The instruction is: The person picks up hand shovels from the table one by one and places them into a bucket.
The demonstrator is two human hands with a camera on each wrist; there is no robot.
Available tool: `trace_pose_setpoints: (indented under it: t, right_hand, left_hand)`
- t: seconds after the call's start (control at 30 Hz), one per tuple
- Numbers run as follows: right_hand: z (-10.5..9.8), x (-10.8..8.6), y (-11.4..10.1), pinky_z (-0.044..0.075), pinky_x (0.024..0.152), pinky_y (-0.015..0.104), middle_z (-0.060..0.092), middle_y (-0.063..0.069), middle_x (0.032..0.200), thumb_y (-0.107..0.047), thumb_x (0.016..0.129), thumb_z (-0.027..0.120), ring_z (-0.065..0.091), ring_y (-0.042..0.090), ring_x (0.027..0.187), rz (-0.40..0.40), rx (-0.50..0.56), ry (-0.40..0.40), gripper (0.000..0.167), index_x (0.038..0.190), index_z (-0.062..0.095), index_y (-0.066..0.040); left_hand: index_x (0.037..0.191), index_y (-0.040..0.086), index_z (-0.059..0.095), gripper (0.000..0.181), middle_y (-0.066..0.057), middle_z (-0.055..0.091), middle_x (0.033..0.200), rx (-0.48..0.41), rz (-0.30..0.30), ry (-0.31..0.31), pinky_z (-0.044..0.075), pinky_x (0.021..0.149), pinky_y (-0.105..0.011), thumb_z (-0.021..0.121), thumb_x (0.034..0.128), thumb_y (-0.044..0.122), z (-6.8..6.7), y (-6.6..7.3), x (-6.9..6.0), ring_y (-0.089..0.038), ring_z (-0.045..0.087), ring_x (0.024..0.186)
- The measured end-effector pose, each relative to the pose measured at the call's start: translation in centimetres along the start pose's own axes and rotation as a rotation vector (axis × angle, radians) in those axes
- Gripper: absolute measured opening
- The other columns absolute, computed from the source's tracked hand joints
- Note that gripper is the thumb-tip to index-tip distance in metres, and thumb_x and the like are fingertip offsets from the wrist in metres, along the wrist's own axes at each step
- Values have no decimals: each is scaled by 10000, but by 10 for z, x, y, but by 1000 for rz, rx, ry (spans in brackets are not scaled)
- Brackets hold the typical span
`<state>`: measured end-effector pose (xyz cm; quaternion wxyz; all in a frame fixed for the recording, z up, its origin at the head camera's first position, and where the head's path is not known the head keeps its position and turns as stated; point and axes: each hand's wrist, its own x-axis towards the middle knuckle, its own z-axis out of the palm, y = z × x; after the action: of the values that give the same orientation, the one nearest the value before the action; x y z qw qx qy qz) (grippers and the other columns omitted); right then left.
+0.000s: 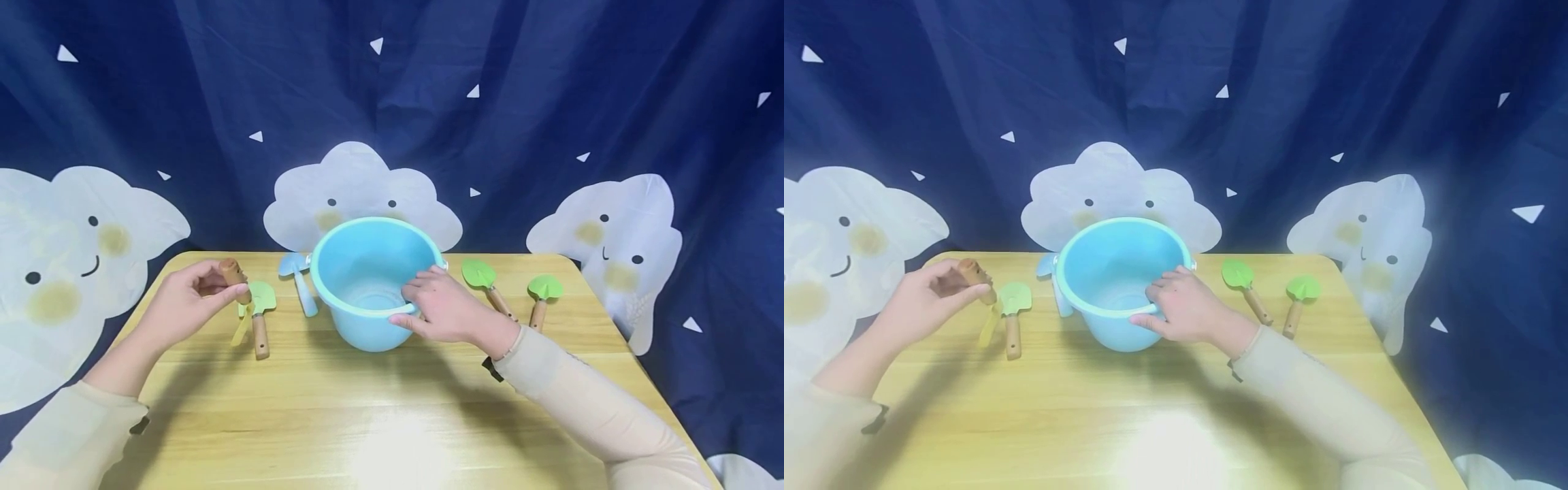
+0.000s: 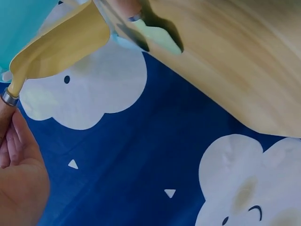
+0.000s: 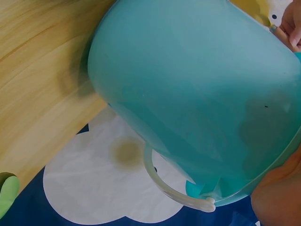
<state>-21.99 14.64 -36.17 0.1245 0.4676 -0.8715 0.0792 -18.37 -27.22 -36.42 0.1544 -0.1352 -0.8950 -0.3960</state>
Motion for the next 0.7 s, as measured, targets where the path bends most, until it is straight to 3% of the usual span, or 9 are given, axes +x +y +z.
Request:
trace_pose_setpoints:
  t: [0.17,0.37,0.7]
  right_hand:
    - [0,-1,0,344,792,343,413,-86,678,-721,980,167,401,147,699,-1,4,11,676,748,480,-169]
    - [-1,-1,0,337,778,340,414,-83,677,-724,980,170,396,148,692,1,-13,9,673,741,470,-170]
    - [1,0,1,335,788,340,407,-76,671,-725,978,165,394,150,689,-1,-14,2,691,741,485,-160]
  left_hand:
    - [997,95,697,177,23,710,902,6,18,6,490,700,-103,798,871,167,-4,9,5,67,650,806]
    - [1020,122,691,189,-3,715,913,22,28,-8,476,709,-97,794,878,192,-8,23,12,61,648,816]
    - [955,141,684,176,78,722,864,1,-9,10,446,683,-133,816,856,204,-15,50,24,29,641,812]
